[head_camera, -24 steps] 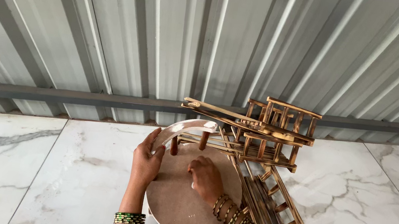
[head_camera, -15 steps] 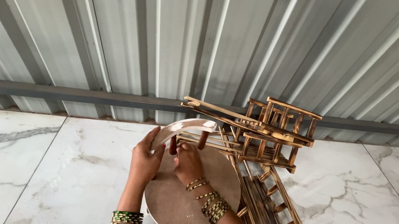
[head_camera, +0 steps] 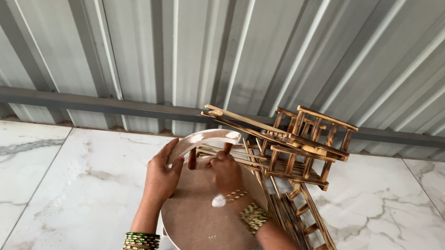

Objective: The person assembles a small decorative wooden chair on the floor, pressing and fitting the curved backrest and wooden dowels into the round seat, and rubbing an orange sanding block along the joints. They then flip the chair over and continue working the joints on the underside and base.

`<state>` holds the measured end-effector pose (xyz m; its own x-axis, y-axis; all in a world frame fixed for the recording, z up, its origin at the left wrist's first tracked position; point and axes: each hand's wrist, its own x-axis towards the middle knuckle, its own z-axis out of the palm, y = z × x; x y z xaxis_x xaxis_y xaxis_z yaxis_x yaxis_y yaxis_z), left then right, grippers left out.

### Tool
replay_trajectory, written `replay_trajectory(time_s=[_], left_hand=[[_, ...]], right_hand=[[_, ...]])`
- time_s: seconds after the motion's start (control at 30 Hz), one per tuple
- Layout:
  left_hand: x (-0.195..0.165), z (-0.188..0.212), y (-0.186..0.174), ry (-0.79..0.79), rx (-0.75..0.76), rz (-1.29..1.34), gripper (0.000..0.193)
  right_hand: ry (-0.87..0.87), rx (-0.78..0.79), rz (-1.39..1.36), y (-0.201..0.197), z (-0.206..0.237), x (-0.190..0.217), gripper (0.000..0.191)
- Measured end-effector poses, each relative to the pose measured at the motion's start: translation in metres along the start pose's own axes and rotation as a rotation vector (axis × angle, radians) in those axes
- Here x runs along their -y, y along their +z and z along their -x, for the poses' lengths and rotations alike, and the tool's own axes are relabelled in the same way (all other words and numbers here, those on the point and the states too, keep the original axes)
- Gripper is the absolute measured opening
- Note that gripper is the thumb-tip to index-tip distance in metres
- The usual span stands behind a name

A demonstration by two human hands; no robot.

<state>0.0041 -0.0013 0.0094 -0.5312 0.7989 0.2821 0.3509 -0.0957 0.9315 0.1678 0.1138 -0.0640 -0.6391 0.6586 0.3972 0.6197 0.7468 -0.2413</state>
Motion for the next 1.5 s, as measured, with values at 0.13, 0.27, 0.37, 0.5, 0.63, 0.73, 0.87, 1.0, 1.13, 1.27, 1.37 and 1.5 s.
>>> replay_trajectory(time_s=[0.13, 0.27, 0.37, 0.5, 0.63, 0.73, 0.87, 1.0, 1.13, 1.27, 1.37, 1.5], left_hand=[[-0.001, 0.002, 0.001, 0.000, -0.013, -0.017, 0.052], [-0.006, 0.000, -0.002, -0.040, 0.007, -0.008, 0.052], [-0.010, -0.001, -0.002, -0.063, 0.022, -0.014, 0.053], [-0.012, 0.001, -0.003, -0.062, 0.023, -0.030, 0.052], [-0.013, 0.000, -0.004, -0.038, 0.018, -0.048, 0.051], [-0.012, 0.000, -0.003, -0.041, 0.024, -0.036, 0.051], [-0.010, 0.001, -0.003, -0.081, 0.032, -0.017, 0.052], [-0.007, 0.001, -0.003, 0.007, 0.007, 0.025, 0.050], [-0.007, -0.001, 0.000, -0.024, 0.012, -0.022, 0.049], [-0.007, -0.001, 0.000, -0.015, 0.004, -0.032, 0.050], [-0.007, -0.002, -0.002, -0.019, 0.017, -0.017, 0.050], [-0.005, -0.002, -0.002, 0.026, 0.009, -0.010, 0.050]], right_hand=[[-0.166, -0.106, 0.033, 0.010, -0.018, 0.015, 0.028], [-0.133, 0.143, -0.049, 0.000, -0.006, -0.004, 0.036], [-0.225, 0.098, 0.133, -0.014, 0.020, -0.029, 0.045], [-0.098, -0.064, 0.433, -0.034, 0.088, -0.047, 0.028], [0.064, 0.057, 0.116, -0.057, 0.117, -0.057, 0.030], [0.252, 0.208, 0.101, -0.059, 0.077, -0.063, 0.018], [0.113, -0.007, -0.160, -0.039, -0.003, -0.071, 0.020], [0.023, 0.064, -0.271, -0.046, -0.020, -0.083, 0.017], [0.054, 0.171, -0.341, -0.065, 0.051, -0.060, 0.017], [0.184, 0.303, -0.680, -0.080, 0.149, 0.027, 0.017], [-0.029, 0.322, -0.446, -0.087, 0.171, 0.049, 0.020], [0.013, -0.008, -0.309, -0.085, 0.115, -0.012, 0.018]])
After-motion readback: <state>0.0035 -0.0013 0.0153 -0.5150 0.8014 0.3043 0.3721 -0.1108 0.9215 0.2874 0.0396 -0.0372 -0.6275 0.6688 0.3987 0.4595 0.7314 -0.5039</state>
